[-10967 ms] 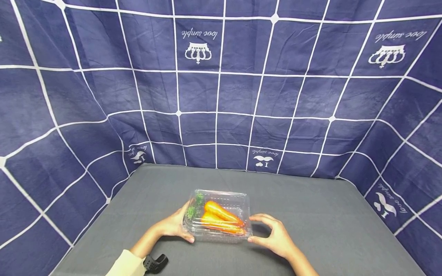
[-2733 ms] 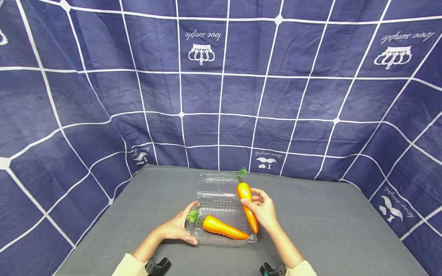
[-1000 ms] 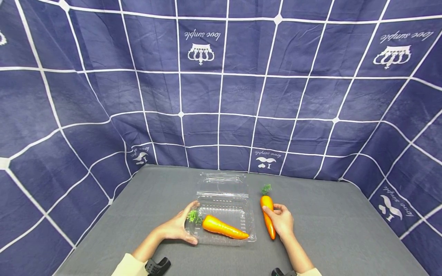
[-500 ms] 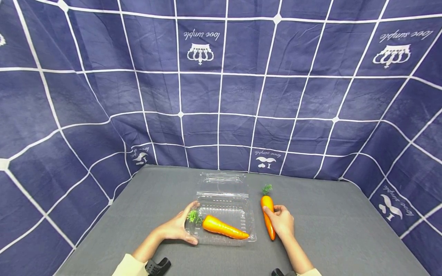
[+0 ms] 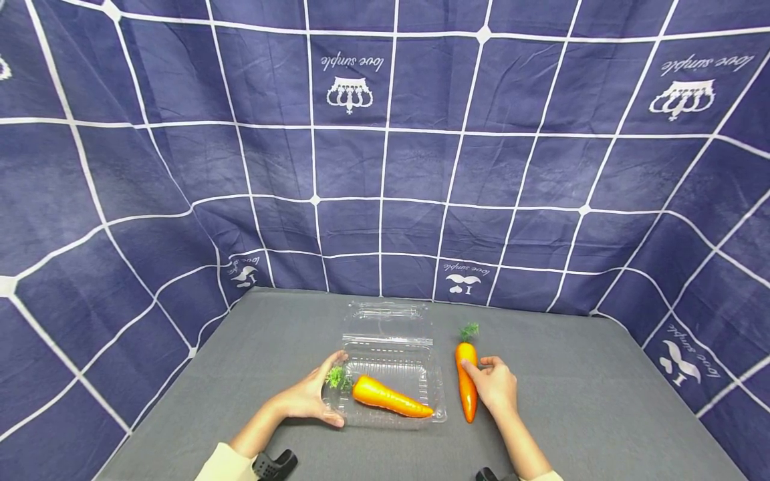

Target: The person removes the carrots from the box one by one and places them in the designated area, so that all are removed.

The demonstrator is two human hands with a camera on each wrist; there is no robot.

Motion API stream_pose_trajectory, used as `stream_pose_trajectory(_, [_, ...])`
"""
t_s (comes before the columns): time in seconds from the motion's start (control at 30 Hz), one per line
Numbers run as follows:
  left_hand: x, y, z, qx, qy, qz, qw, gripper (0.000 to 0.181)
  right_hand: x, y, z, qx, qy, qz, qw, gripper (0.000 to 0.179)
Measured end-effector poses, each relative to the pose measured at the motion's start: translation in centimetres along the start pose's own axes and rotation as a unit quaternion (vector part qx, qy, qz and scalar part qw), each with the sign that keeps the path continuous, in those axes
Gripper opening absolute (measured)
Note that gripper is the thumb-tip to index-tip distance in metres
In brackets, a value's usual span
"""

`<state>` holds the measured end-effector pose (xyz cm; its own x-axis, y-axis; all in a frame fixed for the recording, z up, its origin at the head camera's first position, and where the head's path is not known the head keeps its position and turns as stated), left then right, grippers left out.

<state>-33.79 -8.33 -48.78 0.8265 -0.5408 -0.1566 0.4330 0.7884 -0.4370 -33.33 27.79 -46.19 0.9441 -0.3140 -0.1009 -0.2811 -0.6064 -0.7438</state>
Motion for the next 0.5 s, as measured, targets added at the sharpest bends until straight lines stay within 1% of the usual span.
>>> stream_pose_trajectory(0.1, [0.0,-0.1,0.0,0.002,0.000,0.001,1.0000,0.126,0.2,-0.6,-0.9,-0.010,-0.001,0.007,0.9999,0.049])
stream_pose_trajectory(0.23, [0.0,-0.1,0.1,0.005,0.002,0.002,1.0000,0.126,0.5,-0.9,-2.4,-0.043,-0.008,0.003,0.9990,0.046])
stream_pose_trajectory(0.37, [0.0,-0.1,0.1,0.005,0.001,0.001,1.0000,0.126,0.8,-0.8,-3.6,-0.063,-0.013,0.002,0.9979,0.045])
stream_pose_trajectory(0.5, [0.1,0.0,0.0,0.004,-0.001,0.000,1.0000,0.126,1.0,-0.3,-4.5,-0.097,-0.020,-0.005,0.9951,0.046])
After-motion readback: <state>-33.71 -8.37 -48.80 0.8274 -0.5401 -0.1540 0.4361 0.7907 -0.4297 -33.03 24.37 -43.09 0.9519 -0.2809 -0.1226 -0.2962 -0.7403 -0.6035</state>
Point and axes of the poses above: each hand's wrist, its own x-axis away from the middle knuckle, its own y-axis out of the palm, z = x × y, the point moved 9 cm from there along -x, towards the middle knuckle, and after that the axes turned 12 degrees about x, right-handed, at the moved point
